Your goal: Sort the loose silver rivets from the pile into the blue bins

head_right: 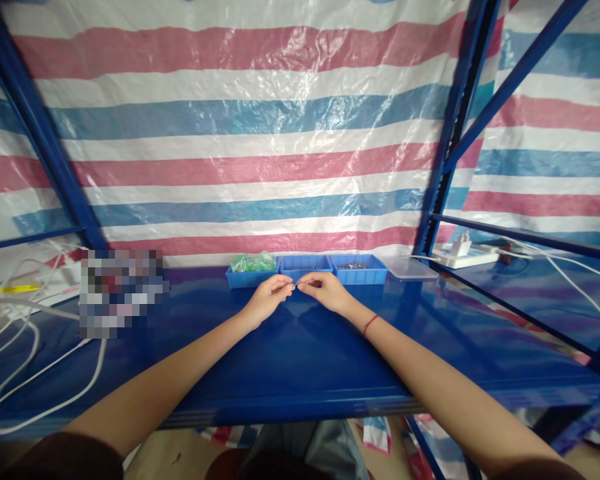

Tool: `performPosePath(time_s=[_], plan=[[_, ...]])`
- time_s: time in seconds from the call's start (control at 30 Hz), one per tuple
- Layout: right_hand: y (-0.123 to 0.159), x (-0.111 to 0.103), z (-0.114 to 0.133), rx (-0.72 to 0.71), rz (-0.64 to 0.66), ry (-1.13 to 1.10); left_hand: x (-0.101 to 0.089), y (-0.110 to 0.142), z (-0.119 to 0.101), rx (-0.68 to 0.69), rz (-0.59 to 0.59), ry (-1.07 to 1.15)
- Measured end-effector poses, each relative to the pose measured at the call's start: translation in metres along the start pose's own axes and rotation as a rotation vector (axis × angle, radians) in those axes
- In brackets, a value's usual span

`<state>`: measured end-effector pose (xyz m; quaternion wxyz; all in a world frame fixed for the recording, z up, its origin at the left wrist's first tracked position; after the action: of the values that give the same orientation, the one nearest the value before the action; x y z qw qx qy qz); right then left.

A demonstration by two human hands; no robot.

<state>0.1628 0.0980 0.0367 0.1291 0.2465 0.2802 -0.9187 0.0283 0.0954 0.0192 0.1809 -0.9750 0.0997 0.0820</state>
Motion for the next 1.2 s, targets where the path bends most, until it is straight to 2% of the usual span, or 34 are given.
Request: performPosePath(time_s=[0.13,0.3,0.67,0.83,1.0,1.1,1.2], plan=[[0.000,-0.001,0.008,0.021,0.001,-0.112,0.004,0.005,-0.001,-0.059,0.015,0.100],[0.001,-0.002,0.013,0.007,-0.015,-0.106,0.006,0.007,0.001,-0.105,0.040,0.150],[0.003,-0.001,0.021,-0.075,-0.046,-0.012,0.017,0.007,-0.004,-0.033,0.167,0.019],[0.004,0.000,0.023,-0.104,-0.048,-0.008,0.009,0.004,-0.005,0.010,0.069,-0.012],[0.004,-0.004,0.024,-0.140,-0.056,0.103,-0.004,0.005,-0.016,0.163,-0.079,-0.165],[0.005,-0.003,0.023,-0.136,-0.040,0.156,-0.003,0.007,-0.024,0.237,-0.084,-0.215],[0.006,0.006,0.020,-0.083,0.032,0.114,0.000,0.008,-0.027,0.274,-0.064,-0.255]])
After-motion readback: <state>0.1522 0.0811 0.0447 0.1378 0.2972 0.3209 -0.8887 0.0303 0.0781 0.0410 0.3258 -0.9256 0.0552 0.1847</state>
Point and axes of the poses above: each hand's wrist, its own y-axis away from the middle knuckle, its own x-axis out of the palm, z = x × y, the point moved 8 cm from there along -y, towards the middle knuckle, and after that the axes turned 5 degrees about y, right-handed, at the moved point
